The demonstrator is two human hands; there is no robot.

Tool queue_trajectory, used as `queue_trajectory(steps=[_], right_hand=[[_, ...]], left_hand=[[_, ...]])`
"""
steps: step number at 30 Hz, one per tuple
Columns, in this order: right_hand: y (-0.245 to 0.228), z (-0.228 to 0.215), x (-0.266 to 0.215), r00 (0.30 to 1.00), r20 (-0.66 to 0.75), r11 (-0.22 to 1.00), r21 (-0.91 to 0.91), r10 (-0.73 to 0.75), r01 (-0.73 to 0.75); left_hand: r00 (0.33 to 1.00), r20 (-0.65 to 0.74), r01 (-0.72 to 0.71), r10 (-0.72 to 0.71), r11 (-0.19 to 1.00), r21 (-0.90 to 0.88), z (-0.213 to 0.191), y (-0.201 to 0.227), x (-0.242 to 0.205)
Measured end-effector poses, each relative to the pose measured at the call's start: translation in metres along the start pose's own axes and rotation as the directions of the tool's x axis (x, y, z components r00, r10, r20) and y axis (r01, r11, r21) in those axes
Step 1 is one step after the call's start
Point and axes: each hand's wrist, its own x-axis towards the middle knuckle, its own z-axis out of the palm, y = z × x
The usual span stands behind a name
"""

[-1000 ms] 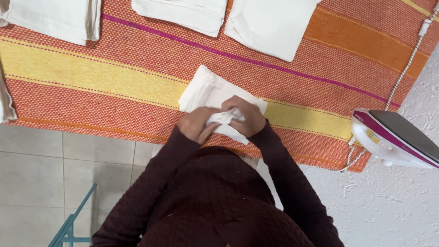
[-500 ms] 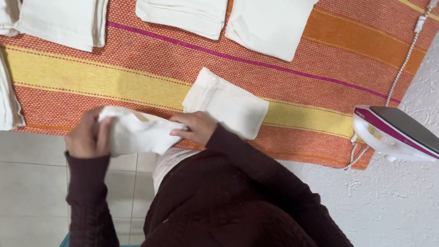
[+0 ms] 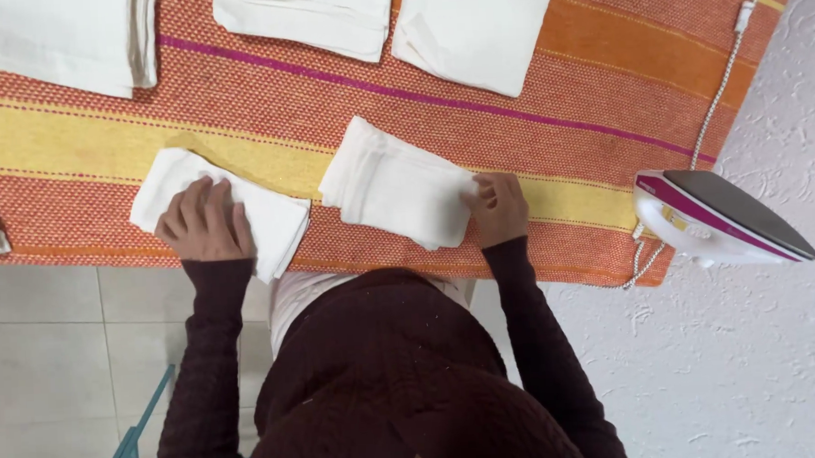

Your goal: Folding small white fabric linings and stacking them on a workspace table.

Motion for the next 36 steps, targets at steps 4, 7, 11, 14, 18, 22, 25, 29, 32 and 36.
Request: queue_trajectory(steps=[4,7,11,14,18,22,25,29,32,36], right_hand=[[0.025,0.015,-0.001,0.999,0.033,0.999,0.022,0.028,-0.029],[0.047,0.022,-0.001,0.996,0.061,0.996,-0.073,0.06,-0.055],[-0.025,-0.022,-0.009,0.961,0.243,0.972,0.161,0.129,-0.171],[-0.092,-0.023,-0.012,0.866,0.495,0.746,0.552,0.068,-0.374],[-0.149,-0.008,-0.013,0.878,0.46,0.84,0.523,-0.134,-0.146],[-0.198,-0.005,0.016,0.856,0.309,0.739,0.664,-0.415,0.118],[-0.238,0.016,0.045,0.39,0.757,0.852,0.473,-0.524,0.225],[-0.188,0.095,0.019,0.464,0.679,0.795,0.598,-0.569,0.102],[-0.186,0.132,-0.002,0.474,0.702,0.816,0.574,-0.532,0.066],[-0.163,0.187,-0.013,0.606,0.754,0.938,0.344,-0.254,-0.035]], left_hand=[[0.997,0.065,0.053,-0.043,0.987,-0.153,-0.026,0.005,0.011],[0.991,-0.013,0.121,-0.132,0.936,-0.332,-0.036,-0.003,0.013],[0.971,-0.012,0.21,-0.239,0.874,-0.438,-0.041,0.028,-0.01],[0.985,0.162,0.162,-0.055,0.594,-0.788,-0.062,0.102,0.003],[0.994,0.072,0.015,0.085,0.539,-0.842,-0.049,0.135,-0.012],[0.987,0.162,0.125,0.015,0.572,-0.811,-0.055,0.091,-0.021],[0.964,0.261,0.156,0.052,0.682,-0.714,-0.097,0.058,-0.004],[0.963,0.27,0.169,0.025,0.722,-0.67,-0.117,-0.023,0.017],[0.967,0.248,0.149,-0.052,0.907,-0.393,-0.104,-0.057,0.022],[0.94,0.25,0.314,-0.231,0.874,-0.371,-0.072,-0.069,0.03]])
